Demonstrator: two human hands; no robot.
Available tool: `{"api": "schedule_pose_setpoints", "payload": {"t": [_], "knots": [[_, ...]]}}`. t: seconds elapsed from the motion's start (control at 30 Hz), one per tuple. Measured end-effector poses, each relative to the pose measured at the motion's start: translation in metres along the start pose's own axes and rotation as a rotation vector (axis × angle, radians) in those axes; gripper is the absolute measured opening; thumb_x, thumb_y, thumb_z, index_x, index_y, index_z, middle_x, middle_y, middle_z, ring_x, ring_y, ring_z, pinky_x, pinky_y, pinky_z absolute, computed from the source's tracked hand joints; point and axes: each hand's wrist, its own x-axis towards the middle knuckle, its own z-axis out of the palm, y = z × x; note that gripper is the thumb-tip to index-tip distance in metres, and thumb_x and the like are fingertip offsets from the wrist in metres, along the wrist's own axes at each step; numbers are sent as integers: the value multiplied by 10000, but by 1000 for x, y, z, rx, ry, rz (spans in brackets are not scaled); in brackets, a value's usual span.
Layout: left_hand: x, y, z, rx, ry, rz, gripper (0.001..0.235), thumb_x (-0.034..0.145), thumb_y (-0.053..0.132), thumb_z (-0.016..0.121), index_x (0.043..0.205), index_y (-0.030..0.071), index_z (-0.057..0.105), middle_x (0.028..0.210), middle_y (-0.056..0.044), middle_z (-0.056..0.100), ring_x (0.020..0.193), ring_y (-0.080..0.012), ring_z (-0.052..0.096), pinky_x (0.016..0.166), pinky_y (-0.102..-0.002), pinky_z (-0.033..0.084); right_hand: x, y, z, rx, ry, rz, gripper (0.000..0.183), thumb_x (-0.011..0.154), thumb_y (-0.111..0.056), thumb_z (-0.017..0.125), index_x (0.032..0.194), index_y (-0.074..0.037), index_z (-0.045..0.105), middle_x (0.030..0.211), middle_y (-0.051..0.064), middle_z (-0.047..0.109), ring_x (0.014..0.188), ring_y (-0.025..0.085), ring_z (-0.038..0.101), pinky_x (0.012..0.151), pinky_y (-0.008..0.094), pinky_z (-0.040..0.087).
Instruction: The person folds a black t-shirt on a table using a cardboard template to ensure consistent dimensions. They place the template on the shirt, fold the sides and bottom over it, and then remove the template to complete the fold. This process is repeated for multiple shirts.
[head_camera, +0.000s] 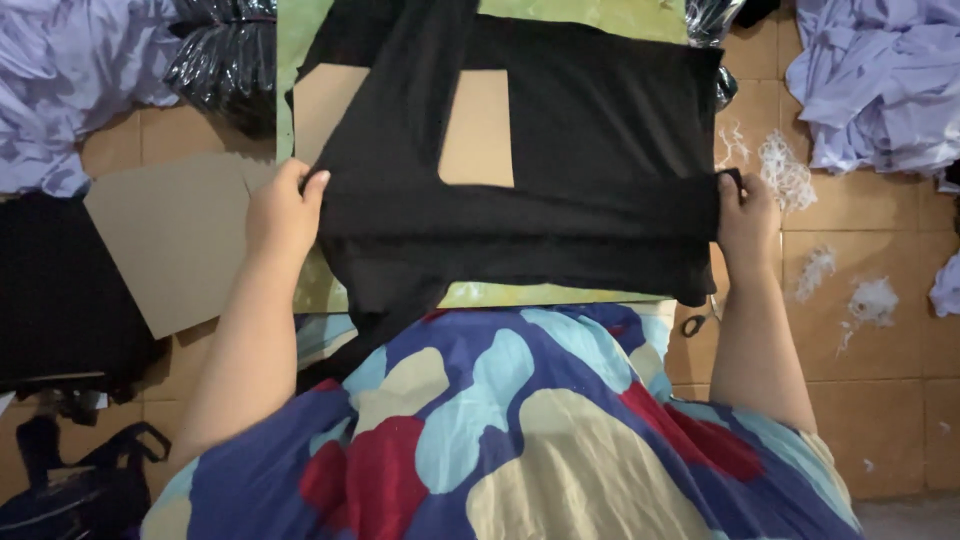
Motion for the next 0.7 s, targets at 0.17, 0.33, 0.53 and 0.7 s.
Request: {"api": "schedule_pose_setpoints", "payload": {"t": [0.17,0.33,0.53,0.7], "knots": [[-36,-12,4,143,-87,-40,360,1111,423,554,1298,130,647,1220,-224,720,1154,-456,666,956,-581,538,-53,-25,-25,-116,-4,5,282,1169,-331,674,1160,-51,706,870,250,704,893,479,698,692,557,540],[-33,-57,54,270,239,198,250,1084,420,627,1207,203,632,814,-109,707,720,-359,694,577,-495,503,-56,-48,-28,-193,-145,173,311,1145,-403,552,1209,-110,633,923,194,721,896,467,677,698,584,507],[-46,-39,38,277,370,262,394,1041,440,658,1300,143,644,964,-91,733,797,-333,699,493,-477,517,-38,-143,-29,-165,78,-477,382,1014,-79,663,1361,53,576,1264,281,561,1154,488,529,979,574,398],[-52,-44,44,286,376,210,402,1017,525,663,1274,216,658,889,-57,718,821,-261,746,673,-388,618,-12,-238,36,75,-253,-702,268,1034,-112,680,1287,-21,681,1212,198,659,1238,412,582,1070,512,414]]}}
